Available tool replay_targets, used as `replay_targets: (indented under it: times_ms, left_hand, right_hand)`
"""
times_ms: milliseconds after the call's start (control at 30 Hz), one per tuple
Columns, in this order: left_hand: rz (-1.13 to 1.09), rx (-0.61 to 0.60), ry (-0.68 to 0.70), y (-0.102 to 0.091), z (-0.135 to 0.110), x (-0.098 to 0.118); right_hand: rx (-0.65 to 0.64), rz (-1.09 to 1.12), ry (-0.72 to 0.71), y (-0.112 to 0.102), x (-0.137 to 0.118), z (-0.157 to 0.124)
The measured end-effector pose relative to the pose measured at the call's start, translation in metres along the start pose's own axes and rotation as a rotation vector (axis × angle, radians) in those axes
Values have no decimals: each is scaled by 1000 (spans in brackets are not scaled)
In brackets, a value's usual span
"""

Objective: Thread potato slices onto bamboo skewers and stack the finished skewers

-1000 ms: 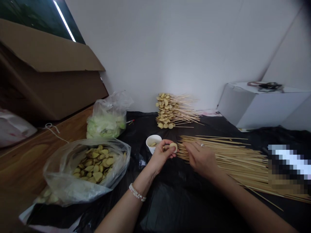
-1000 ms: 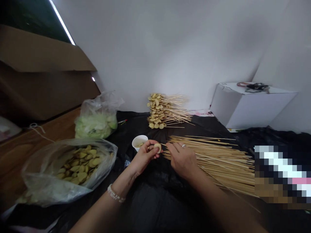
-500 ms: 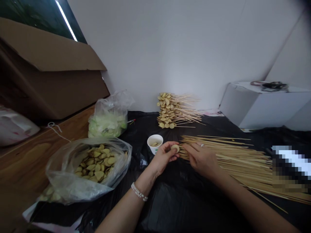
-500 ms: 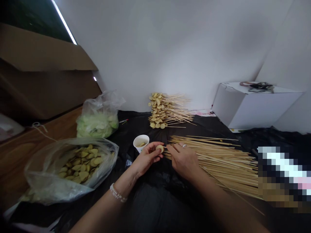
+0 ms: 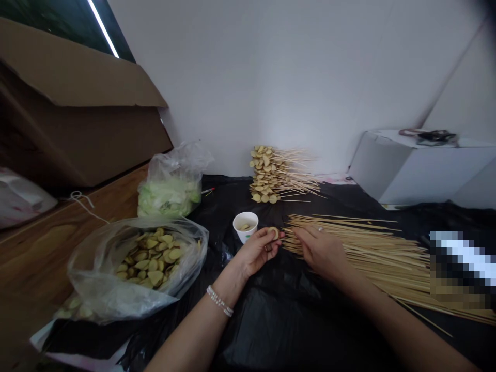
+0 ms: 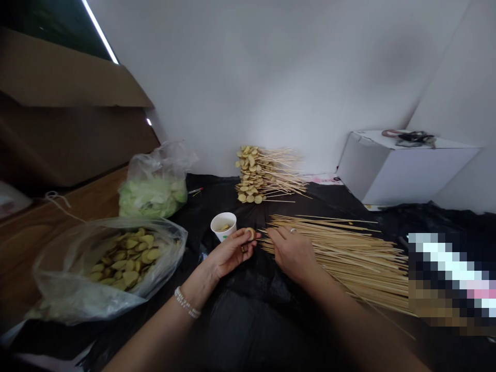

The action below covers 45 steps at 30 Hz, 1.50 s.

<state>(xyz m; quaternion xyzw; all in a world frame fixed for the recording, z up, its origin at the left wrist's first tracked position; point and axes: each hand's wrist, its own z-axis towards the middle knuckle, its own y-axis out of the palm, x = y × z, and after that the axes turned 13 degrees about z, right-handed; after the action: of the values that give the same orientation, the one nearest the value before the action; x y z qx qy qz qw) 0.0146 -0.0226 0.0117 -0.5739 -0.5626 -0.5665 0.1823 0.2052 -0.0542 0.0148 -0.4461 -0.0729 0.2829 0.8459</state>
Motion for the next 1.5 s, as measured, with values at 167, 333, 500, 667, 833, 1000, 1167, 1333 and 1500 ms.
replay_targets:
  times_ms: [167, 333, 500, 667, 833, 1000, 1167, 1333, 1500]
  left_hand:
    - [-5, -15, 16, 0, 2, -2]
    - [-9, -21, 33, 0, 4, -3]
    - [31, -36, 51, 1, 2, -2]
    - [104, -61, 74, 3, 1, -2]
    - [171, -43, 86, 2, 2, -5]
    - [240, -20, 104, 2, 2, -6]
    - [342, -42, 135, 1, 2, -7]
    - [395, -60, 166, -1, 3, -8]
    - [480, -61, 189, -2, 4, -10]
  right_hand:
    - [-70, -13, 4, -1, 0, 0]
    - [-93, -26, 13, -4, -2, 2]
    - [-71, -17, -16, -7, -4, 3]
    - [-126, 4, 8, -9, -4, 3]
    - [-145, 16, 12, -9, -3, 3]
    - [-160, 18, -22, -9, -1, 2]
    - [-189, 32, -84, -8, 3, 2]
    - [-193, 44, -94, -6, 3, 2]
    - [-222, 50, -71, -6, -1, 0]
